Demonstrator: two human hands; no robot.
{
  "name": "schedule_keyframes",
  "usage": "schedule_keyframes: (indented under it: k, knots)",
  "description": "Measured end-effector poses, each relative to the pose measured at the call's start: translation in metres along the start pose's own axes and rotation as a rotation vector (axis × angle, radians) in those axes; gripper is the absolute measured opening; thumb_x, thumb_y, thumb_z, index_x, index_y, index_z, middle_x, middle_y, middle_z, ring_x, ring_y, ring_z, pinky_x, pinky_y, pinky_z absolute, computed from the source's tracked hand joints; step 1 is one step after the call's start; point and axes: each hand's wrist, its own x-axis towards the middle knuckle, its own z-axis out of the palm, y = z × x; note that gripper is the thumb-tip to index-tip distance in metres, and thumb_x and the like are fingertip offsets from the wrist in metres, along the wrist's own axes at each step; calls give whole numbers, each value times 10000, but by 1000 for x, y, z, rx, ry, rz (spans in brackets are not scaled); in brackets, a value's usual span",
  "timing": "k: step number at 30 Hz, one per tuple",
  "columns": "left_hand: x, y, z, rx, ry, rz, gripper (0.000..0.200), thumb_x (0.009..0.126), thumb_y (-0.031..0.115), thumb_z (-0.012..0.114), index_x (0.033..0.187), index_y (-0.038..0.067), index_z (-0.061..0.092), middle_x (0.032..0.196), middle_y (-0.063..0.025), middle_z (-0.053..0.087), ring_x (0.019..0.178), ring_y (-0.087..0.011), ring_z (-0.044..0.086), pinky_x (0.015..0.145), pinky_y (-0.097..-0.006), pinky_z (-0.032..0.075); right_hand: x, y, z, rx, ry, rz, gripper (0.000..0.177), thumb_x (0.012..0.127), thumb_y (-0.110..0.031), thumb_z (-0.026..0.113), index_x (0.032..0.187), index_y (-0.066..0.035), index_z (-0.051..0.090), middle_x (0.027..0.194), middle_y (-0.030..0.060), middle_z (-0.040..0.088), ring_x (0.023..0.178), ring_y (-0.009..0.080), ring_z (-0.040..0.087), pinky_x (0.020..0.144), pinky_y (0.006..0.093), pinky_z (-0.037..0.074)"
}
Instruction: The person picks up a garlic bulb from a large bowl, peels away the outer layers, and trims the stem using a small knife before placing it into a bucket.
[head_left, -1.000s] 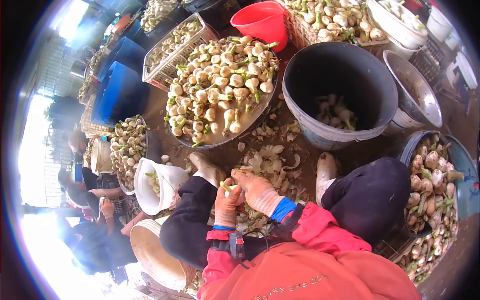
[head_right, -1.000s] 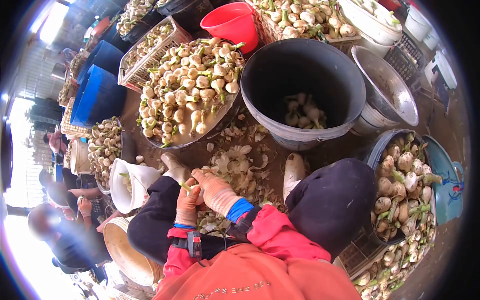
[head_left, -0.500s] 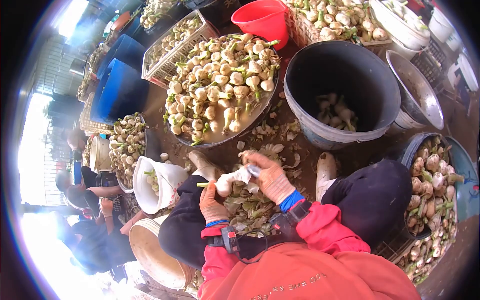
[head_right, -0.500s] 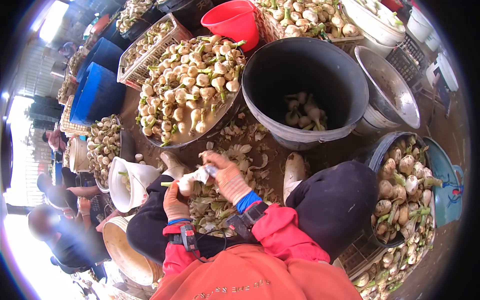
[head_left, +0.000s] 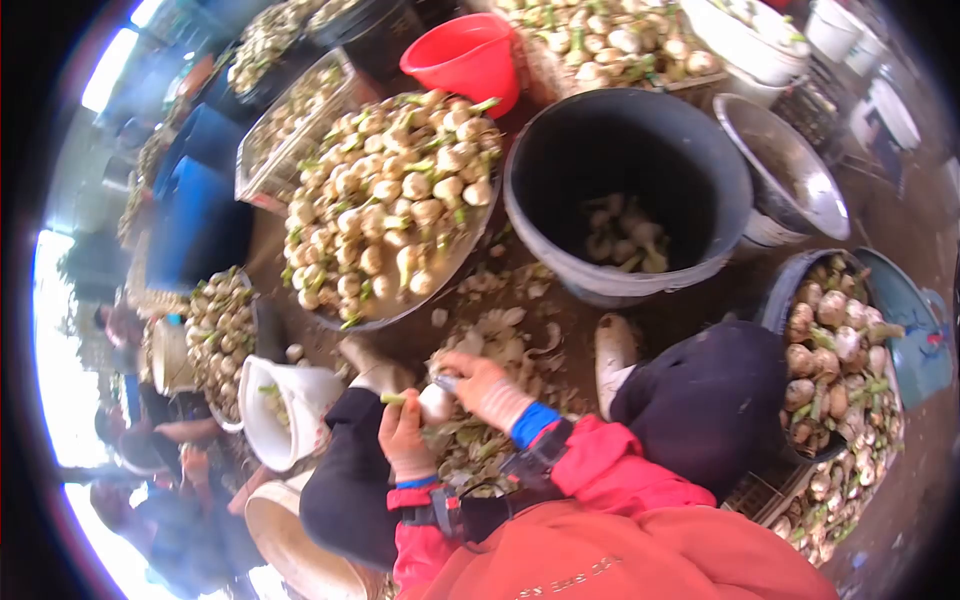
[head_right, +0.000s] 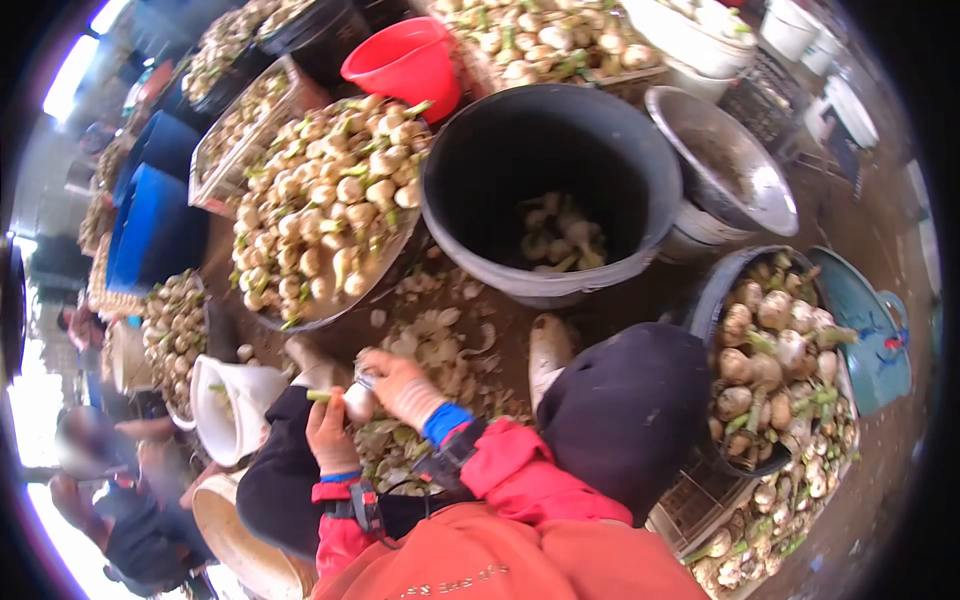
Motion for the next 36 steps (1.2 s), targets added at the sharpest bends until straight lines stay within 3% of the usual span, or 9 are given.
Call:
schedule_keyframes:
  k: [5,7,13,19,24,27,31,33,36]
  knots:
    - [1,-7,8,-408,-142,-46,241,882,220,577,1023,25,587,930,-48,611,848,-172,579,728,-312,474,0,-2,-12,-106,115,320,303,762,2,546,1028,-112,636,900,139,649,845,200,609,769,297,461]
    - [3,-13,5,-967,-75,-283,237,875,233,558,1038,65,588,955,-51,623,860,-196,588,703,-333,472,-3,33,-15,-267,98,274,284,760,-40,567,1026,-112,638,937,156,646,864,240,618,777,320,463]
    - [5,14,22,-1102,-132,-322,256,815,176,587,1042,57,577,988,-94,634,828,-232,632,594,-308,506,-7,56,-20,-700,-575,343,348,736,-48,570,1065,-136,643,975,149,646,890,258,621,797,339,475]
    - [10,14,23,-1102,-174,-395,305,882,245,505,1117,53,538,1093,-128,598,985,-327,589,730,-430,537,-4,24,-21,-553,-378,547,379,736,-51,547,1098,-137,619,945,153,642,878,281,612,800,338,470]
    - [29,54,98,-916,-291,-324,421,924,327,466,1234,42,450,1211,-131,530,1097,-341,515,890,-466,461,-5,43,-17,-684,-409,364,366,776,-151,577,1141,-174,595,1046,157,619,968,307,583,856,356,447]
    - [6,130,161,-841,-874,-247,602,877,313,567,1360,60,311,1245,-146,503,1099,-287,523,899,-429,459,1,65,-14,-621,-398,311,345,779,-169,579,1123,-166,600,1038,156,621,966,315,581,854,362,449]
    - [54,107,154,-323,-692,-122,570,839,257,638,1314,43,406,1208,-124,527,1012,-215,565,833,-359,490,5,117,-10,-360,-377,340,320,782,-192,581,1098,-154,608,1027,155,623,963,325,579,851,370,451]
    - [98,63,143,-25,-272,-59,308,838,161,639,1107,16,600,943,-40,644,838,-125,595,700,-233,465,6,134,-11,-295,-398,377,309,784,-204,583,1086,-149,612,1022,154,624,961,330,577,850,374,452]
    - [167,0,108,713,-16,370,361,739,197,671,1019,-24,614,900,-190,644,834,-271,618,754,-352,471,3,75,-13,-821,-511,49,289,817,-210,523,1071,-102,609,1018,161,621,961,324,578,852,371,452]
